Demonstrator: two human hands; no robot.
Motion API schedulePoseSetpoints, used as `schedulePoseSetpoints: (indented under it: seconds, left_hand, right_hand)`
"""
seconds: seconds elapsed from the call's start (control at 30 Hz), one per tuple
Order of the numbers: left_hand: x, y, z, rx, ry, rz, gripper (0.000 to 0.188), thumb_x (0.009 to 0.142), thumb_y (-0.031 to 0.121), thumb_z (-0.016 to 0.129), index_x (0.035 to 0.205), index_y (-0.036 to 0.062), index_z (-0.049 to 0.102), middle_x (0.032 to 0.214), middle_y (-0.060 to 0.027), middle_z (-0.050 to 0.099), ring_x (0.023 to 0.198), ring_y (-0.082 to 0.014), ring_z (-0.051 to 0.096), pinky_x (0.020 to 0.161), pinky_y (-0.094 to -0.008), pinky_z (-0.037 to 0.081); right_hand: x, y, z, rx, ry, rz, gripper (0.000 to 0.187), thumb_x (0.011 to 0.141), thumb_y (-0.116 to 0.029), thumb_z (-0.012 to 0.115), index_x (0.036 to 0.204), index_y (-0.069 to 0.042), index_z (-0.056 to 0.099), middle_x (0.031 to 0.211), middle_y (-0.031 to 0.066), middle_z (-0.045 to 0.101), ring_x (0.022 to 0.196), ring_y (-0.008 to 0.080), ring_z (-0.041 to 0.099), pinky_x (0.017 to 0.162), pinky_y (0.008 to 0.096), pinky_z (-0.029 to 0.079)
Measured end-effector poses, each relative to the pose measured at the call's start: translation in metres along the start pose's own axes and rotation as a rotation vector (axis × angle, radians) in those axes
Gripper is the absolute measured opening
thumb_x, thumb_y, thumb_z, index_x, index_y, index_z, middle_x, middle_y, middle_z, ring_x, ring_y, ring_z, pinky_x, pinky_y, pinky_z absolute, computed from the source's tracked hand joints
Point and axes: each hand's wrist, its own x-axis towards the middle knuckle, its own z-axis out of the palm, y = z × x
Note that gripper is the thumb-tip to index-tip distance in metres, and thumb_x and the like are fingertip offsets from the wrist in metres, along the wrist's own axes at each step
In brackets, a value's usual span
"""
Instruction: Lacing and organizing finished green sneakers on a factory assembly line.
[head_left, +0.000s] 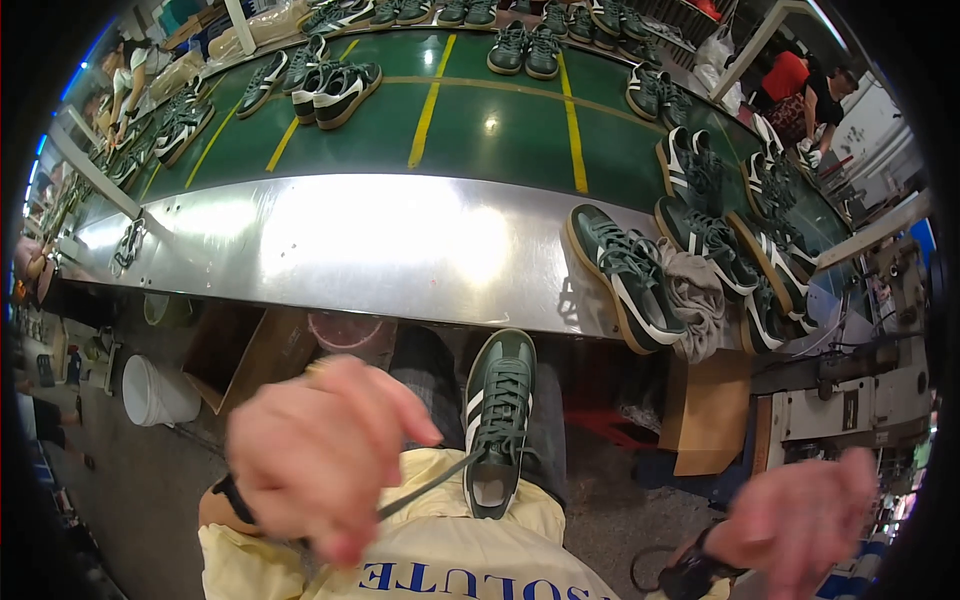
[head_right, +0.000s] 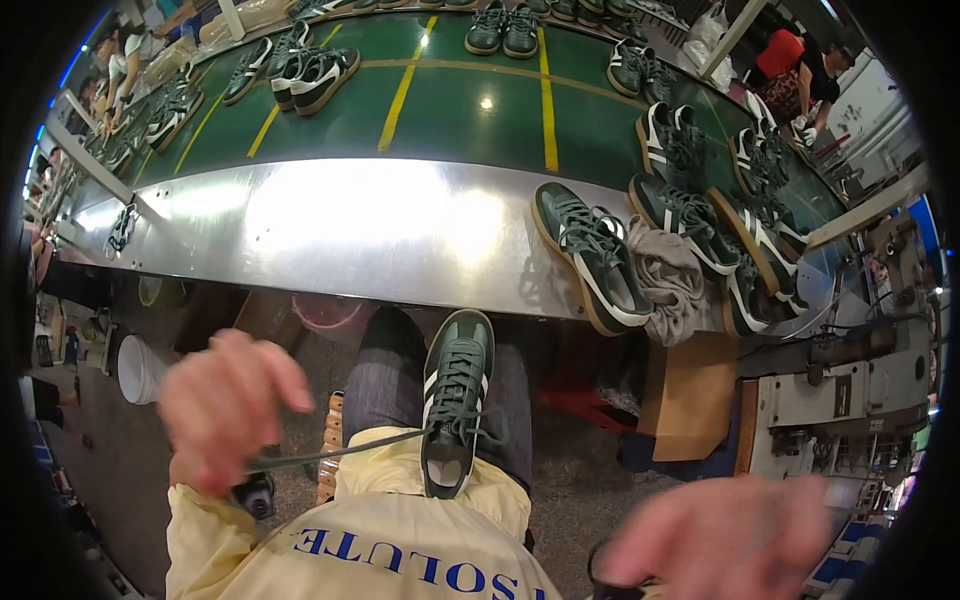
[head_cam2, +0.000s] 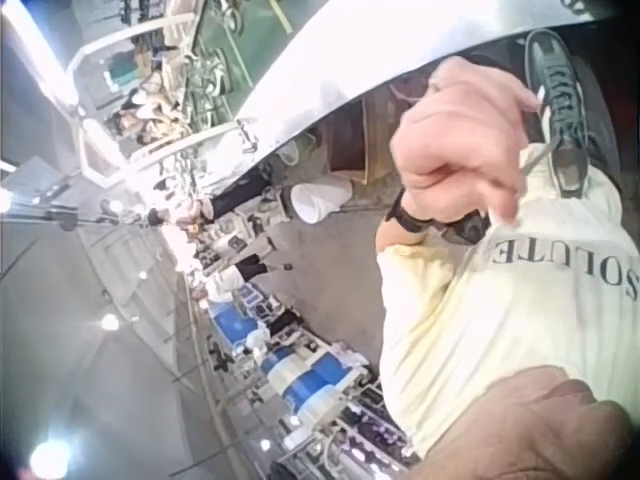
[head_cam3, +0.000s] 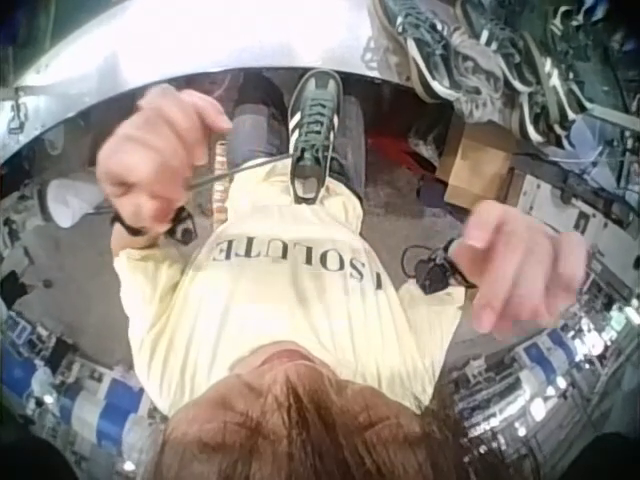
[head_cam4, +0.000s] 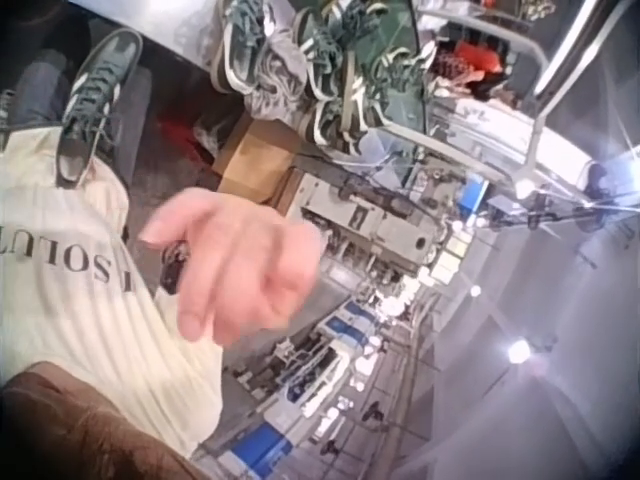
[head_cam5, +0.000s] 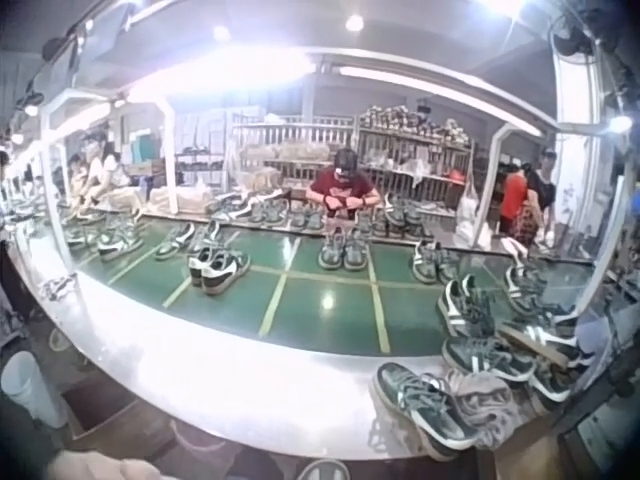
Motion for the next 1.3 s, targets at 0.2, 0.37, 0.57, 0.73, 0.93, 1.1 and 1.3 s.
schedulePoseSetpoints:
  seconds: [0.2,0.37,0.57,0.73,0.93,1.1,1.3]
  left_hand:
    - [0.021,0.021,0.009,-0.219,0.432,0.136,0.019,0.085,0.024,0.062,0.076,0.0135,0.049,0.066,-0.0017,0.053,0.073,-0.0210,0.053,0.068,-0.0404,0.049]
    - [-0.012,-0.006,-0.002,0.345,0.221,-0.453,0.007,0.088,0.006,0.059,0.086,0.0000,0.062,0.075,-0.0111,0.063,0.067,-0.0175,0.061,0.062,-0.0328,0.053]
    - [-0.086,-0.056,-0.001,-0.418,0.714,-1.000,0.020,0.094,0.014,0.053,0.105,-0.0006,0.061,0.085,-0.0093,0.066,0.078,-0.0184,0.064,0.075,-0.0331,0.052]
    - [-0.107,-0.060,0.003,-0.677,0.757,-1.026,0.033,0.098,0.025,0.045,0.114,-0.0002,0.058,0.094,-0.0120,0.068,0.079,-0.0195,0.064,0.078,-0.0350,0.052]
    - [-0.099,-0.059,0.008,-0.718,0.783,-1.078,0.030,0.098,0.025,0.045,0.110,0.0013,0.060,0.091,-0.0095,0.069,0.078,-0.0185,0.063,0.077,-0.0334,0.052]
    - [-0.104,-0.059,0.010,-0.675,0.819,-1.137,0.029,0.097,0.026,0.047,0.107,0.0021,0.061,0.091,-0.0093,0.068,0.077,-0.0178,0.062,0.076,-0.0325,0.052]
    - [-0.113,-0.068,0.016,-0.588,0.856,-1.230,0.027,0.095,0.028,0.053,0.098,0.0035,0.063,0.085,-0.0076,0.067,0.072,-0.0155,0.062,0.072,-0.0297,0.053]
  right_hand:
    - [0.143,0.029,0.017,-1.202,0.724,-1.056,0.029,0.080,-0.034,0.068,0.081,-0.007,0.059,0.066,0.0050,0.060,0.058,0.0220,0.058,0.066,0.0345,0.045]
    - [0.192,0.082,-0.009,-0.929,0.758,-0.458,0.034,0.078,-0.036,0.072,0.079,-0.005,0.057,0.060,0.0055,0.058,0.056,0.0211,0.059,0.055,0.0335,0.045]
    - [0.222,0.084,-0.009,-0.835,0.684,-0.691,0.027,0.082,-0.029,0.069,0.085,-0.004,0.058,0.067,0.0072,0.061,0.059,0.0217,0.060,0.054,0.0322,0.046]
    - [0.221,0.091,-0.013,-0.685,0.652,-0.656,0.019,0.083,-0.019,0.068,0.086,-0.002,0.060,0.069,0.0078,0.061,0.058,0.0136,0.056,0.054,0.0270,0.044]
    - [0.223,0.105,-0.018,-0.578,0.661,-0.702,0.019,0.086,-0.019,0.066,0.088,-0.002,0.058,0.069,0.0074,0.059,0.059,0.0122,0.056,0.055,0.0261,0.045]
    - [0.201,0.109,-0.019,-0.628,0.654,-0.626,0.021,0.090,-0.022,0.061,0.090,-0.002,0.055,0.069,0.0079,0.059,0.060,0.0142,0.057,0.056,0.0270,0.045]
    - [0.178,0.105,-0.006,-0.801,0.595,-0.453,0.026,0.083,-0.029,0.069,0.083,-0.004,0.060,0.069,0.0086,0.059,0.056,0.0187,0.056,0.053,0.0287,0.044]
